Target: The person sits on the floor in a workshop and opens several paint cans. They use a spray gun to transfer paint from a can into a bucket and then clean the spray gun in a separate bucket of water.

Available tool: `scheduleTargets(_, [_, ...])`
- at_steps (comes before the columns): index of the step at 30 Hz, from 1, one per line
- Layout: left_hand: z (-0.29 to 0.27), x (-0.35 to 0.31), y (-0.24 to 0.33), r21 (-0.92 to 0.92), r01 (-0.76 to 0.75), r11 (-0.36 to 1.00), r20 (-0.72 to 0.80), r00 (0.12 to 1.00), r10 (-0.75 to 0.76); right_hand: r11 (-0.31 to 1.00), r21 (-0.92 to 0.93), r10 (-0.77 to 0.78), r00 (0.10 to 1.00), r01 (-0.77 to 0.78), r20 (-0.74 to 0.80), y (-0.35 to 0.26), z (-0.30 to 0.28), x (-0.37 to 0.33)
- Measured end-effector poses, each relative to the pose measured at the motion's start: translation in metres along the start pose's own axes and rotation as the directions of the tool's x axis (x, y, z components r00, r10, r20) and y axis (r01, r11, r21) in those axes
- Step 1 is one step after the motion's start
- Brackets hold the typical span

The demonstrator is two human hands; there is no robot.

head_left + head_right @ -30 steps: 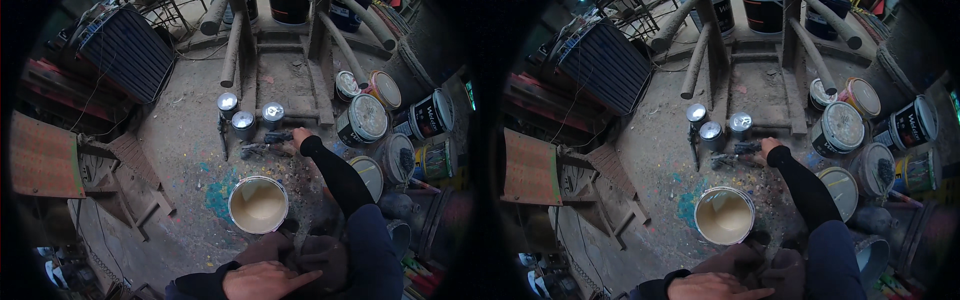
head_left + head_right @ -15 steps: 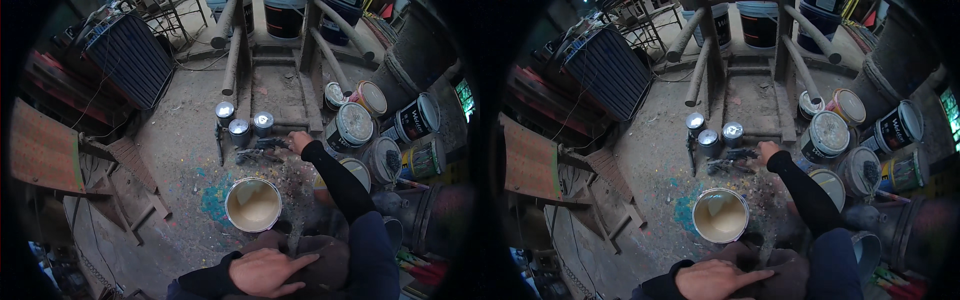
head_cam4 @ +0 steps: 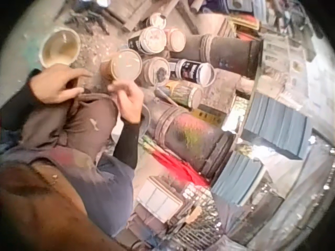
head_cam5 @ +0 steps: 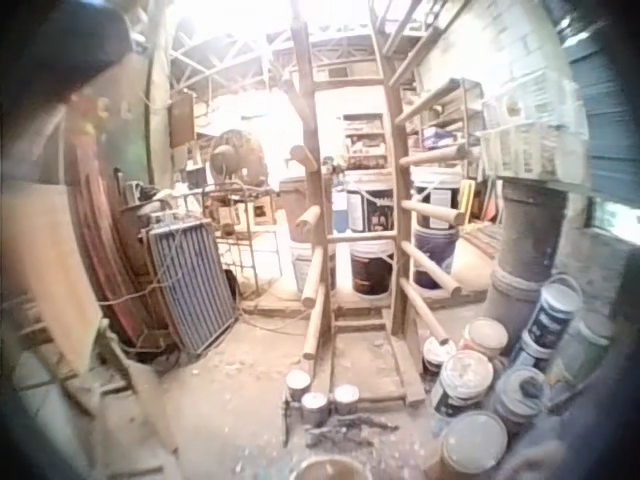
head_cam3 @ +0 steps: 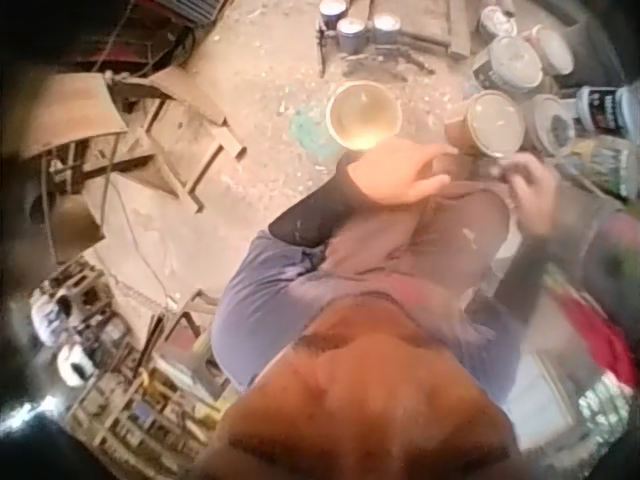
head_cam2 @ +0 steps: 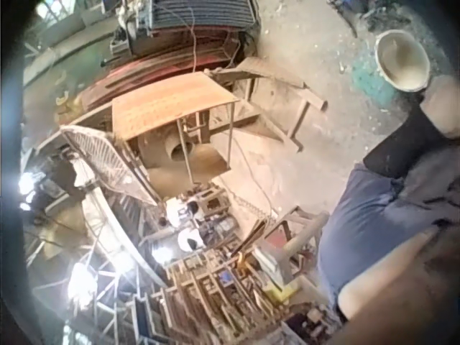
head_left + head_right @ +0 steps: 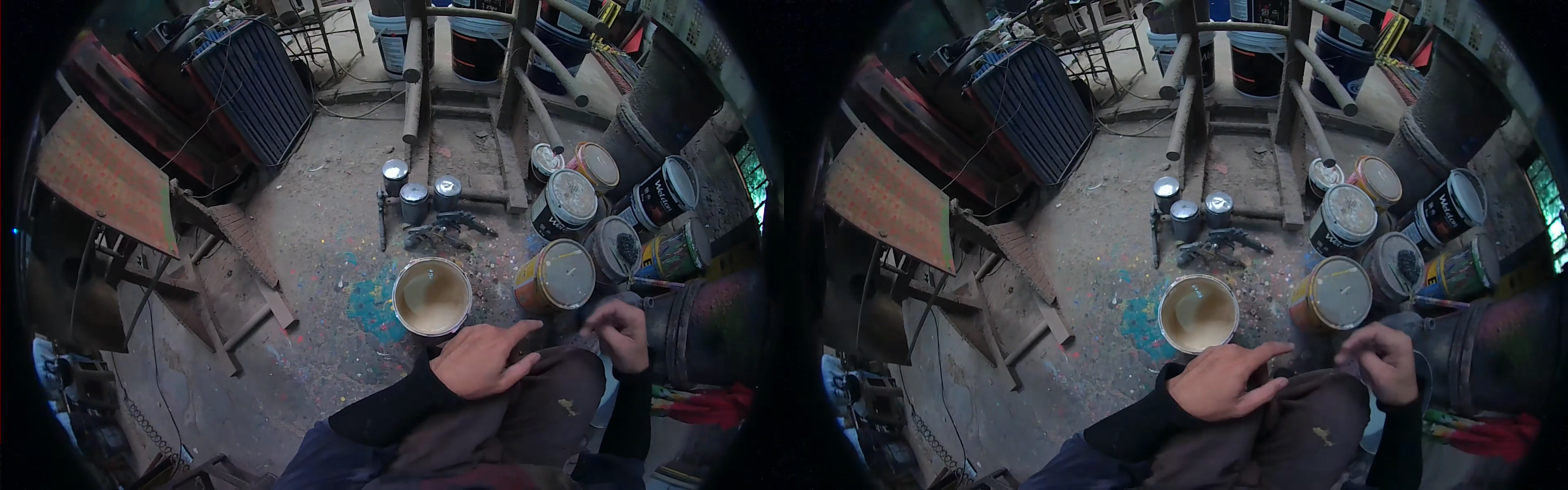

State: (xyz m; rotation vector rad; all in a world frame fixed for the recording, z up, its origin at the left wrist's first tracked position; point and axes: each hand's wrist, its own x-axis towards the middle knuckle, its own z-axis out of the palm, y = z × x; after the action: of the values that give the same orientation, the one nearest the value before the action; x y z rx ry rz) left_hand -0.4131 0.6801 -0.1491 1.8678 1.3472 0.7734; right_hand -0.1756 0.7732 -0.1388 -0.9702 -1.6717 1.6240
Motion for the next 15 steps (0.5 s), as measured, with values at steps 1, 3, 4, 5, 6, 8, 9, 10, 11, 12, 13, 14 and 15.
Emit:
scheduleTargets(1, [0.002,-0.003,0.002,0.023,0.008,1.0,-0.068,0.998,-0.006,0.987,0.045,0.155,0.988,-0.155,0.002,-0.013,-0.007,-0.02])
scheduleTargets(3, [0.004,-0.003,0.008,0.017,0.006,1.0,-0.087,0.996,-0.004,0.978,0.048,0.206,0.979,-0.205,-0.016,-0.007,-0.009,-0.055])
scheduleTargets(4, [0.003,-0.005,0.012,0.035,0.016,0.999,-0.081,0.997,-0.013,0.973,0.08,0.222,0.972,-0.216,-0.071,-0.009,-0.008,-0.065])
scheduleTargets(5, [0.004,-0.008,0.015,0.051,0.03,0.998,-0.075,0.997,-0.027,0.967,0.114,0.243,0.962,-0.23,-0.122,-0.013,-0.006,-0.074])
scheduleTargets(6, [0.007,-0.011,0.014,0.065,-0.027,0.998,-0.099,0.994,0.033,0.959,0.147,0.266,0.949,-0.242,-0.171,-0.015,-0.004,-0.083])
scheduleTargets(8, [0.017,-0.021,0.011,0.095,-0.142,0.985,-0.145,0.977,0.155,0.931,0.166,0.345,0.934,-0.326,-0.098,-0.017,-0.008,-0.098])
scheduleTargets(9, [0.02,-0.025,0.013,0.13,-0.14,0.982,-0.165,0.973,0.161,0.914,0.173,0.383,0.922,-0.368,-0.062,-0.016,-0.011,-0.105])
scheduleTargets(10, [0.02,-0.029,0.016,0.165,-0.138,0.977,-0.185,0.968,0.168,0.906,0.189,0.388,0.921,-0.378,-0.021,-0.012,-0.013,-0.111])
scheduleTargets(11, [0.022,-0.031,0.018,0.195,-0.143,0.97,-0.203,0.962,0.183,0.907,0.217,0.378,0.925,-0.362,-0.034,-0.01,-0.013,-0.117])
scheduleTargets(12, [0.022,-0.031,0.02,0.188,-0.135,0.973,-0.208,0.963,0.173,0.906,0.245,0.367,0.929,-0.345,-0.048,-0.006,-0.011,-0.122])
scheduleTargets(13, [0.023,-0.032,0.021,0.18,-0.126,0.975,-0.212,0.963,0.164,0.904,0.273,0.357,0.932,-0.328,-0.062,-0.004,-0.009,-0.126])
scheduleTargets(14, [0.023,-0.031,0.022,0.177,-0.113,0.978,-0.218,0.964,0.151,0.901,0.303,0.353,0.931,-0.312,-0.09,-0.003,-0.007,-0.128])
scheduleTargets(15, [0.024,-0.03,0.023,0.174,-0.111,0.978,-0.225,0.963,0.149,0.912,0.278,0.349,0.926,-0.301,-0.145,-0.006,-0.004,-0.126])
